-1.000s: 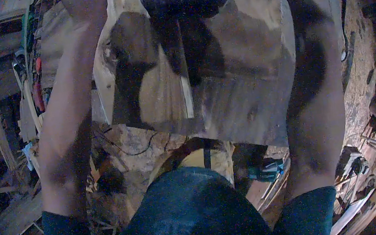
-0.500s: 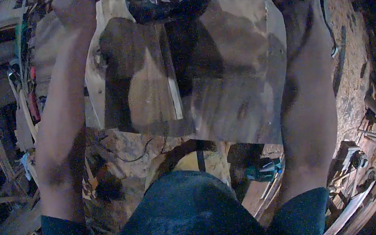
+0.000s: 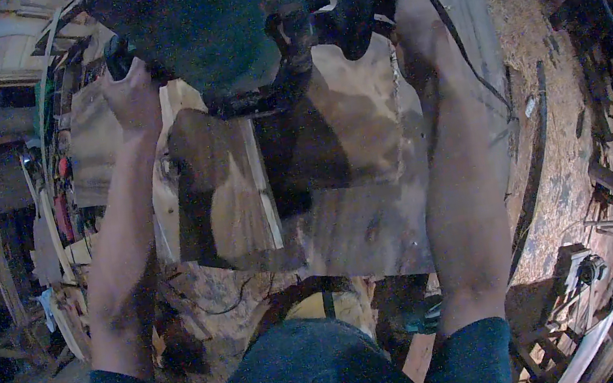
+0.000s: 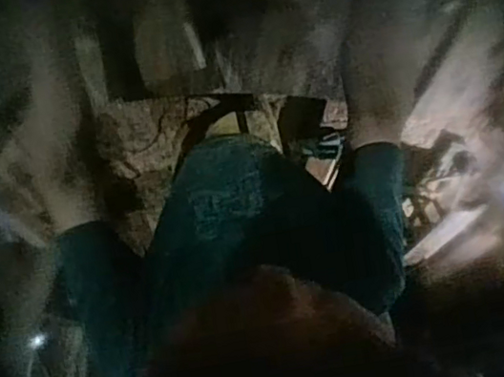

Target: The person uses a power router to carve a groove into a piece of wood, periodically stopping to clear wood chips and check the alignment of the cut.

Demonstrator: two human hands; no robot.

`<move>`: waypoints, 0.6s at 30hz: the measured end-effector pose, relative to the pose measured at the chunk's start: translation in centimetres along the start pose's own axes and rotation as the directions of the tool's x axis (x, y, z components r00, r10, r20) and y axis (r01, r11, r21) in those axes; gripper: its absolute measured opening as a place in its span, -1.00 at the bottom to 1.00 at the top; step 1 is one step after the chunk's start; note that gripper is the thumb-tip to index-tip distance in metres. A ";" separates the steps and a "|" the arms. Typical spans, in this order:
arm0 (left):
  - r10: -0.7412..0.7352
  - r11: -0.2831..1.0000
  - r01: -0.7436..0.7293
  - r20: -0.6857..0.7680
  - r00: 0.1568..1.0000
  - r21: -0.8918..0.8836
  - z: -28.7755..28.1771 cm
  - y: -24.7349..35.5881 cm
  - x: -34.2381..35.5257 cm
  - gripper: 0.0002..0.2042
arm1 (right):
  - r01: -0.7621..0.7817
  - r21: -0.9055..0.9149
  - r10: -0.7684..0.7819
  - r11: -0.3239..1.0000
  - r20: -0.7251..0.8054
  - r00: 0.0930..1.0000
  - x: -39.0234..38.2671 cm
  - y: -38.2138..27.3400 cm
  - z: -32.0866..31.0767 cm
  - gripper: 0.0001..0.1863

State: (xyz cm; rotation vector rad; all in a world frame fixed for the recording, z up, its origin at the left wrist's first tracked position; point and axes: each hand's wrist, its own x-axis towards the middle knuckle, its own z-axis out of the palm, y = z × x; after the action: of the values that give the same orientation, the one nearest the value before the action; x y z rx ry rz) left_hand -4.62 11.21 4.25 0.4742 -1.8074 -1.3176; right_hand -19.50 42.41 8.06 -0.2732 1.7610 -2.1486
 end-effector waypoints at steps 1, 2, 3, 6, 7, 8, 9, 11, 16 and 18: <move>-0.014 1.000 0.014 0.022 1.000 -0.028 0.2 -0.6 0.0 -0.83 | -0.001 -0.095 -0.001 0.995 -0.022 1.000 0.5 0.6 -1.1 -0.48; 0.020 1.000 -0.020 0.014 1.000 -0.009 0.2 -1.0 -0.1 -0.84 | 0.000 -0.096 -0.002 0.995 -0.021 1.000 0.1 0.3 -0.6 -0.48; 0.040 0.999 -0.040 0.007 0.999 0.007 -0.1 -0.9 0.0 -0.84 | 0.126 -0.351 -0.153 0.928 -0.048 0.987 -0.9 -0.7 1.0 -0.51; -0.022 0.995 0.024 0.027 0.999 -0.093 0.4 0.1 -0.6 -0.85 | 0.274 -0.839 -0.388 0.470 0.082 0.918 -5.9 -4.6 3.9 -0.59; -0.014 0.997 0.015 0.010 1.000 -0.077 -0.2 0.4 -0.5 -0.85 | 0.311 -0.944 -0.413 0.108 0.242 0.878 -7.5 -6.0 5.0 -0.62; 0.005 0.996 -0.006 -0.005 1.000 -0.087 -1.4 0.3 -0.4 -0.86 | 0.408 -0.860 -0.405 0.306 0.271 0.874 -9.1 -7.7 6.2 -0.65; 0.016 0.990 -0.016 0.004 1.000 -0.137 -0.7 0.3 -0.6 -0.87 | 0.454 -0.760 -0.399 0.465 0.278 0.874 -10.5 -9.9 6.4 -0.67; -0.041 0.969 0.047 0.027 0.999 -0.244 -0.4 0.6 -0.8 -0.88 | 0.569 -0.723 -0.364 0.391 0.447 0.817 -11.5 -13.0 6.9 -0.68; 0.043 0.997 -0.045 0.021 0.999 0.058 1.5 0.9 -0.5 -0.81 | 0.730 -0.676 -0.049 -0.100 0.736 0.675 -8.9 -17.3 9.4 -0.68; 0.088 0.991 -0.081 -0.055 0.995 0.110 -1.8 0.0 -0.1 -0.78 | 0.803 -0.581 -0.010 -0.134 0.811 0.585 -7.0 -16.6 11.2 -0.67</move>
State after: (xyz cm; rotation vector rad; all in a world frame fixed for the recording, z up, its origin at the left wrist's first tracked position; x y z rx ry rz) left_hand -3.14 10.22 4.40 0.4850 -1.8355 -1.1411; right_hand -11.38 37.74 27.09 -1.9758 2.5378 -0.1981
